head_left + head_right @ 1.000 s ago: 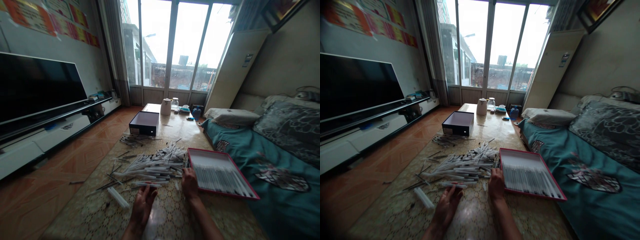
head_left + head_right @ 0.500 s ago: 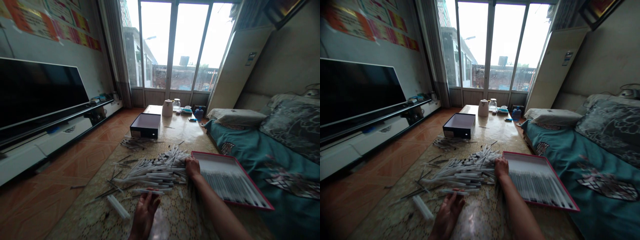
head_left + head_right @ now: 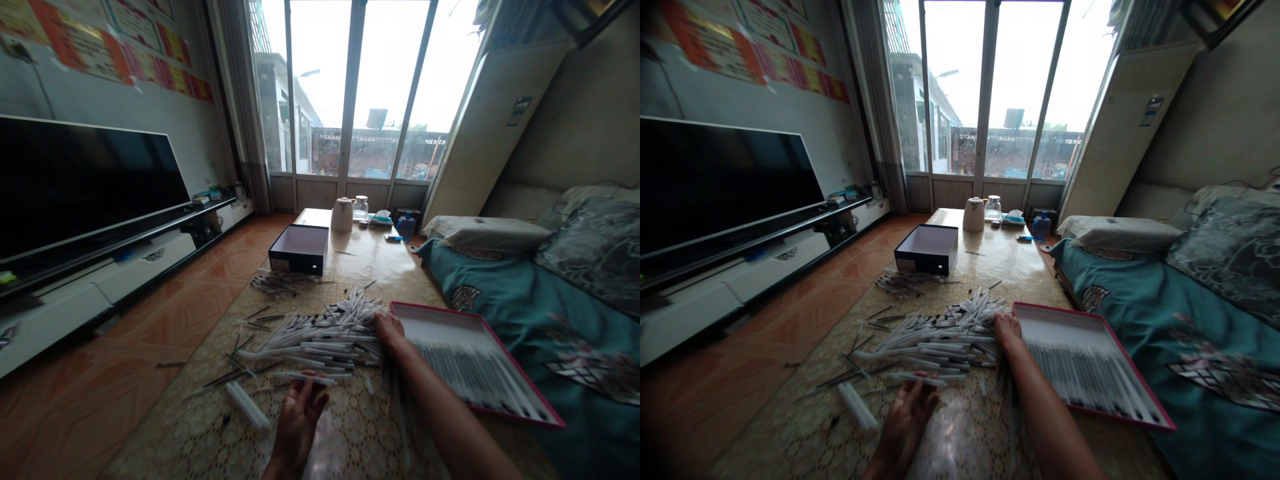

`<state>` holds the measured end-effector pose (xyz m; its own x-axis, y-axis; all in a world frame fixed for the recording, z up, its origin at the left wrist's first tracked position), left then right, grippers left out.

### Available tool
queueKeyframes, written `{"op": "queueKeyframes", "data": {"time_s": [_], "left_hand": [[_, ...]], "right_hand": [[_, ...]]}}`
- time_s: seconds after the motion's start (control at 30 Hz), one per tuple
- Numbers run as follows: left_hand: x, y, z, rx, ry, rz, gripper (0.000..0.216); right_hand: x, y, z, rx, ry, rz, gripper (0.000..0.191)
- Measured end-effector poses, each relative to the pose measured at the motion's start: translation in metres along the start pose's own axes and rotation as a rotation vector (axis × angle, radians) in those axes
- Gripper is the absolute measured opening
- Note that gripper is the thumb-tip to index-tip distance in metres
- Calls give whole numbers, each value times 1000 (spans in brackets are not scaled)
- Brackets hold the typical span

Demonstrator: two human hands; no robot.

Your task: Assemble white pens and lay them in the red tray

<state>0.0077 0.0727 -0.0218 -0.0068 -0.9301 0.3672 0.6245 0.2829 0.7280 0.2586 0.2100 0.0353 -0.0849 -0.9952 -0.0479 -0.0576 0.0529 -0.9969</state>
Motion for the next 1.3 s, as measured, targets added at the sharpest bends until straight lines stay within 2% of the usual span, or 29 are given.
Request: {"op": "queueKeyframes", "data": {"time_s": [0.13,0.37,0.43,0.6,0.7,0.8,0.97,1.1,1.3], "left_hand": [[1,-2,-1,11,-17,-11,21],[2,4,2,5,-1,-18,20],[1,4,2,4,1,-14,20],[0,4,1,-1,8,-41,22],[0,5,1,4,10,-57,23],[1,5,1,-3,2,-53,22],[2,7,2,-38,11,-71,22],[2,5,0,-77,20,-66,24],[2,6,0,-183,63,-111,24]], "right_hand": [[11,-8,-2,-62,-38,12,20],[51,-14,7,-277,-74,80,7],[62,-15,6,-336,-75,103,9],[82,-35,-6,-674,-153,287,17],[92,-41,-14,-957,-167,286,18],[106,-33,-24,-1210,-120,226,25],[142,-8,-50,-1354,-56,153,32],[161,8,-68,-1432,-2,185,31],[168,23,-82,-1485,26,225,22]]}}
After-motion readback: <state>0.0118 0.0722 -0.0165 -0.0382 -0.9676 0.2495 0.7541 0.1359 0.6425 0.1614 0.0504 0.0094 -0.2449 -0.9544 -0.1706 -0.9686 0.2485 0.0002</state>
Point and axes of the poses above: each hand's wrist, its own x-axis away from the middle knuckle, its own y-axis out of the palm, z = x × y, the point moved 6 cm from there along -x, towards the middle knuckle, and after that the axes turned 1 degree about x, right-handed, at the moved point
